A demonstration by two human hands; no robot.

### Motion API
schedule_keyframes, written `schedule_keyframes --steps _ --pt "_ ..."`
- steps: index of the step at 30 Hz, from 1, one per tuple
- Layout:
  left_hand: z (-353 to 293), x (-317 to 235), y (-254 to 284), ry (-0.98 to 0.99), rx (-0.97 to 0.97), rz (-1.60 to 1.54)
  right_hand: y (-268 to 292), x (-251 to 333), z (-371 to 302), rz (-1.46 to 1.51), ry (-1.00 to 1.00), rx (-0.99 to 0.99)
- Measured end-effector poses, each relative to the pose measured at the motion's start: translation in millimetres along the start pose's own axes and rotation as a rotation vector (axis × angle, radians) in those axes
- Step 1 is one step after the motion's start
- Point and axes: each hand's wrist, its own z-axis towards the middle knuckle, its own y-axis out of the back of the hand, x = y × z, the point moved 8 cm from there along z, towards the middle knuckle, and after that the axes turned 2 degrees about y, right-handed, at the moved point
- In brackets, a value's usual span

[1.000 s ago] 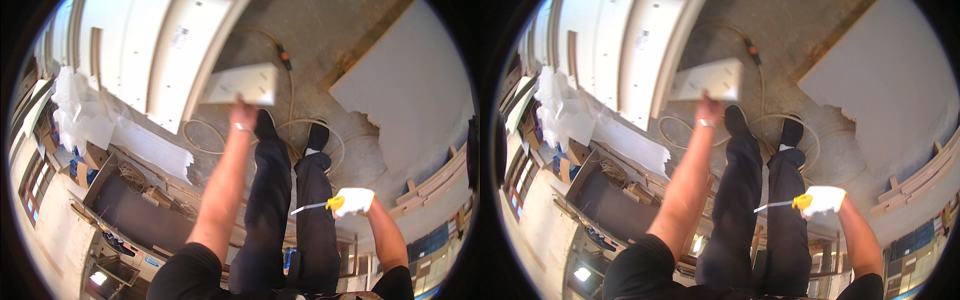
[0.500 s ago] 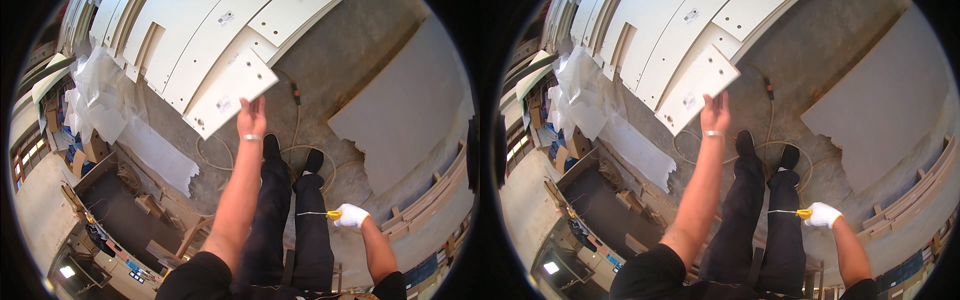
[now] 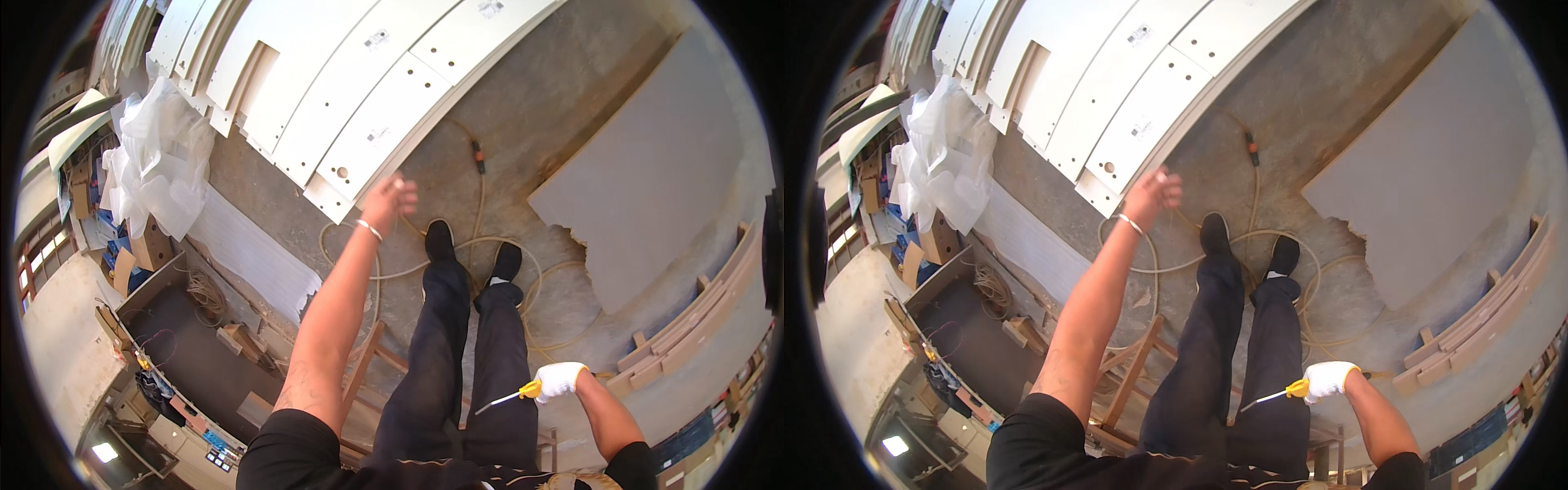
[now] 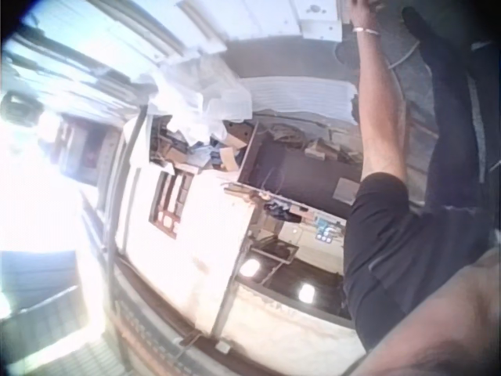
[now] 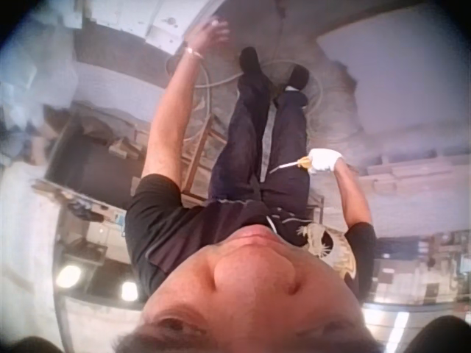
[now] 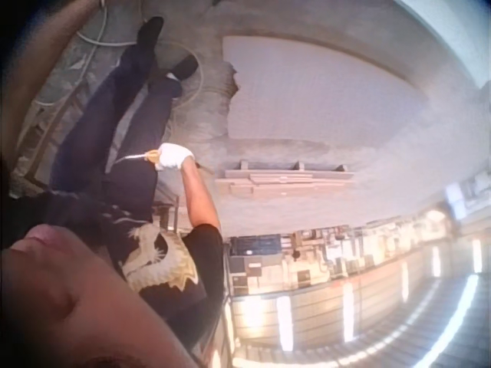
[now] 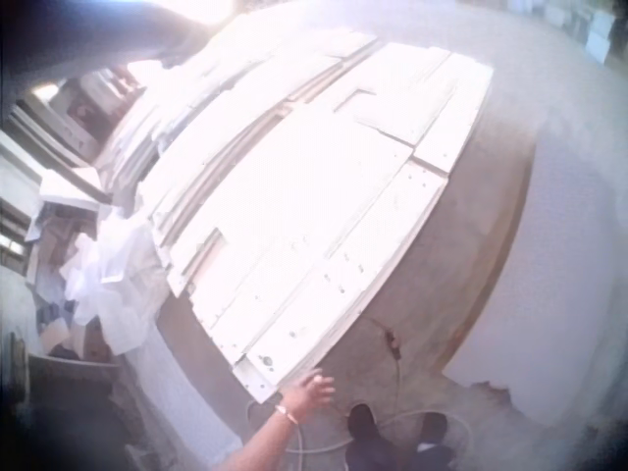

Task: The person wipes the surface of several flat wood panels with a cloth, then uses a yellow spray bottle to apply liquid to the panels. The person handles the panels one at a time, moving them between a workbench and a stack on the floor.

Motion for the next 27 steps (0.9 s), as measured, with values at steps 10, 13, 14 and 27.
schedule_keyframes --steps 10,13,14,27 --pt "-323 193 -85 0.021 0.306 1.32 -1 -124 -171 -0.246 -0.464 -0.449" --pt "-379 185 -109 0.05 0.3 1.317 -35 -160 -199 -0.35 -0.482 -0.028" --pt "-395 185 -115 0.055 0.257 1.282 -32 -167 -209 -0.407 -0.528 -0.046" --pt "-656 353 -103 0.066 -0.994 0.129 49 130 -331 -0.981 -0.53 -0.318"
